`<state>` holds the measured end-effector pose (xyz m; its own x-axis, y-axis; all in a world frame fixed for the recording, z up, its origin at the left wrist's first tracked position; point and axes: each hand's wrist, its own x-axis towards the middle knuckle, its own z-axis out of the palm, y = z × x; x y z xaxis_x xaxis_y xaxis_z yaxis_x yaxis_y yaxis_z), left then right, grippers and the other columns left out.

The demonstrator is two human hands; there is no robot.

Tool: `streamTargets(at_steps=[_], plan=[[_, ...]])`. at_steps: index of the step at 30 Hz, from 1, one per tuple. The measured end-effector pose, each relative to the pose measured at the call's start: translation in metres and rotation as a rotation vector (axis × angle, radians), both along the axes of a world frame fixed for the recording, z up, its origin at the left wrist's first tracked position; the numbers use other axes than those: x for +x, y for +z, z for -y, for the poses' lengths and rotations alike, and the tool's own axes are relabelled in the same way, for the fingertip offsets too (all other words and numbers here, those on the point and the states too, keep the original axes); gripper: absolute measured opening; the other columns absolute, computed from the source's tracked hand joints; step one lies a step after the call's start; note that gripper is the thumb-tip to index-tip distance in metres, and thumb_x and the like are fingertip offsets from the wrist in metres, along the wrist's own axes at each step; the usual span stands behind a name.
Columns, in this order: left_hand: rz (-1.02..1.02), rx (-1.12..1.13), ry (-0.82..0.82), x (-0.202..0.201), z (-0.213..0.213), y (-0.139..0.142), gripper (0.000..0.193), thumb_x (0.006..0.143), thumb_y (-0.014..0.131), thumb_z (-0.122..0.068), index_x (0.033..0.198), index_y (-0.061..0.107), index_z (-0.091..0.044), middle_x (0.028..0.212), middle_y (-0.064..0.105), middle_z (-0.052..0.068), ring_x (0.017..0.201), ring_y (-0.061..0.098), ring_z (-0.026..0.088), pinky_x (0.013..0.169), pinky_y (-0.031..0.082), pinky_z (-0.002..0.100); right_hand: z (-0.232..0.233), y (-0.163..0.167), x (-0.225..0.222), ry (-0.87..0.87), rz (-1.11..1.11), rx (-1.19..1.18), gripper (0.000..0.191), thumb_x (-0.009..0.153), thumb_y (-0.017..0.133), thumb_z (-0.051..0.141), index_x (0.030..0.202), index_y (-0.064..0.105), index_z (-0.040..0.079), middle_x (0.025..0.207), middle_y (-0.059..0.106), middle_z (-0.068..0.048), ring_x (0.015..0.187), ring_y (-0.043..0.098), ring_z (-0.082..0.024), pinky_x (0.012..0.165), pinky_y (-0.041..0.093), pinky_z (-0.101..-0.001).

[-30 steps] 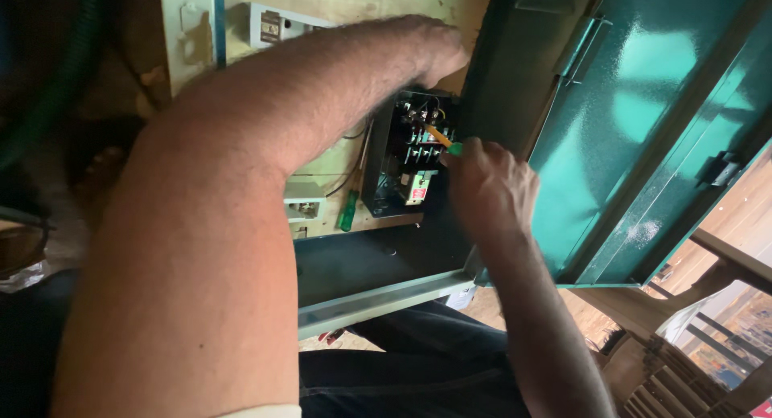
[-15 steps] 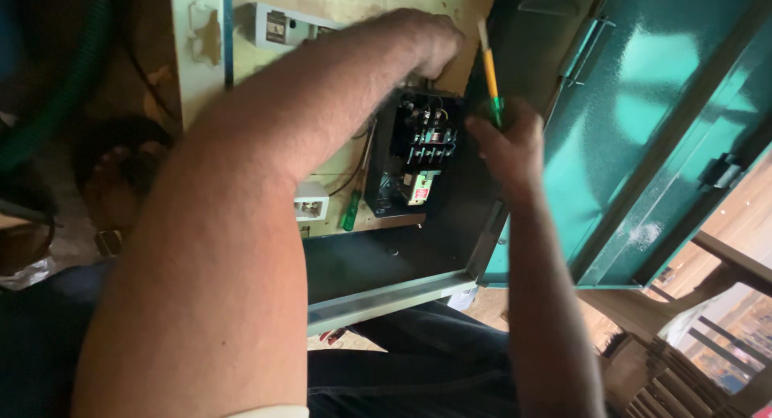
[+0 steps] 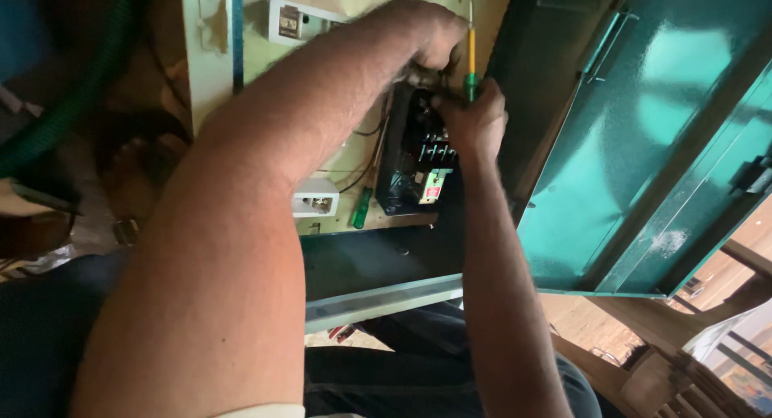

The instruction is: The person connects black wires to the terminals of a contactor mounted inside a teal metal distribution box, using a screwdriver to loosen and tighten the terminal screws while holding the wires in place. They work terminal by terminal, repositioning the wires and checking the connections, with the box lid open on the ground.

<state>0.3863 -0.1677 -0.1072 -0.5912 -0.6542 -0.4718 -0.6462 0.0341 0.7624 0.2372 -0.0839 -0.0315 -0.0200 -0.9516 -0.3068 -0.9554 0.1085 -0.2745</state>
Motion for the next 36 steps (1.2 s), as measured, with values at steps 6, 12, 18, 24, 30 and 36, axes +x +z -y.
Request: streamTargets(at_steps=[6, 12, 18, 24, 30, 36], plan=[[0.060, -0.046, 0.044, -0.008, -0.004, 0.001, 0.037, 0.086, 0.070, -0.012, 0.122, 0.068, -0.003, 0.121, 0.070, 0.019, 0.110, 0.068, 0.034, 0.090, 0.056, 0.046, 0.010, 0.002, -0.003, -0.007, 0.061, 0.077, 0.060, 0.067, 0.090, 0.027, 0.115, 0.061, 0.006, 0.104, 0.077, -0.017, 0.097, 0.076, -0.032, 0.084, 0.059, -0.0446], [0.073, 0.030, 0.201, -0.002, -0.011, 0.020, 0.029, 0.088, 0.067, -0.010, 0.116, 0.069, -0.003, 0.120, 0.070, 0.020, 0.111, 0.068, 0.036, 0.090, 0.057, 0.048, 0.015, 0.002, 0.001, 0.146, -0.105, 0.090, 0.066, 0.070, 0.095, 0.025, 0.119, 0.055, 0.007, 0.112, 0.072, -0.023, 0.106, 0.067, -0.046, 0.088, 0.055, -0.0517], [0.073, 0.164, 0.528, -0.022, -0.068, 0.046, 0.023, 0.089, 0.063, -0.007, 0.110, 0.070, -0.003, 0.119, 0.070, 0.020, 0.112, 0.069, 0.037, 0.090, 0.058, 0.049, 0.013, 0.009, -0.004, 0.097, 0.019, 0.108, 0.059, 0.072, 0.092, 0.026, 0.114, 0.055, 0.007, 0.109, 0.075, -0.020, 0.103, 0.074, -0.040, 0.086, 0.059, -0.0484], [0.075, -0.177, 0.990, -0.062, -0.173, 0.054, 0.023, 0.080, 0.068, 0.000, 0.103, 0.069, 0.001, 0.131, 0.055, 0.021, 0.118, 0.055, 0.044, 0.085, 0.058, 0.050, 0.009, 0.013, -0.017, 0.147, 0.009, 0.067, 0.066, 0.065, 0.099, 0.028, 0.109, 0.056, 0.005, 0.106, 0.073, -0.023, 0.102, 0.069, -0.045, 0.082, 0.056, -0.0516], [0.088, -0.471, 1.090, -0.083, -0.191, 0.038, 0.029, 0.068, 0.072, 0.001, 0.096, 0.068, -0.001, 0.144, 0.040, 0.021, 0.121, 0.045, 0.046, 0.101, 0.048, 0.056, 0.008, 0.011, -0.021, 0.153, 0.057, 0.068, 0.063, 0.066, 0.097, 0.026, 0.109, 0.056, 0.005, 0.105, 0.073, -0.021, 0.101, 0.071, -0.043, 0.081, 0.057, -0.0498], [0.045, -0.273, 1.137, -0.076, -0.177, 0.027, 0.029, 0.070, 0.076, 0.000, 0.097, 0.073, -0.008, 0.146, 0.040, 0.015, 0.125, 0.042, 0.047, 0.095, 0.046, 0.057, 0.014, 0.000, -0.018, 0.193, 0.135, 0.052, 0.063, 0.067, 0.096, 0.022, 0.111, 0.055, 0.002, 0.101, 0.074, -0.020, 0.095, 0.075, -0.037, 0.076, 0.060, -0.0455]])
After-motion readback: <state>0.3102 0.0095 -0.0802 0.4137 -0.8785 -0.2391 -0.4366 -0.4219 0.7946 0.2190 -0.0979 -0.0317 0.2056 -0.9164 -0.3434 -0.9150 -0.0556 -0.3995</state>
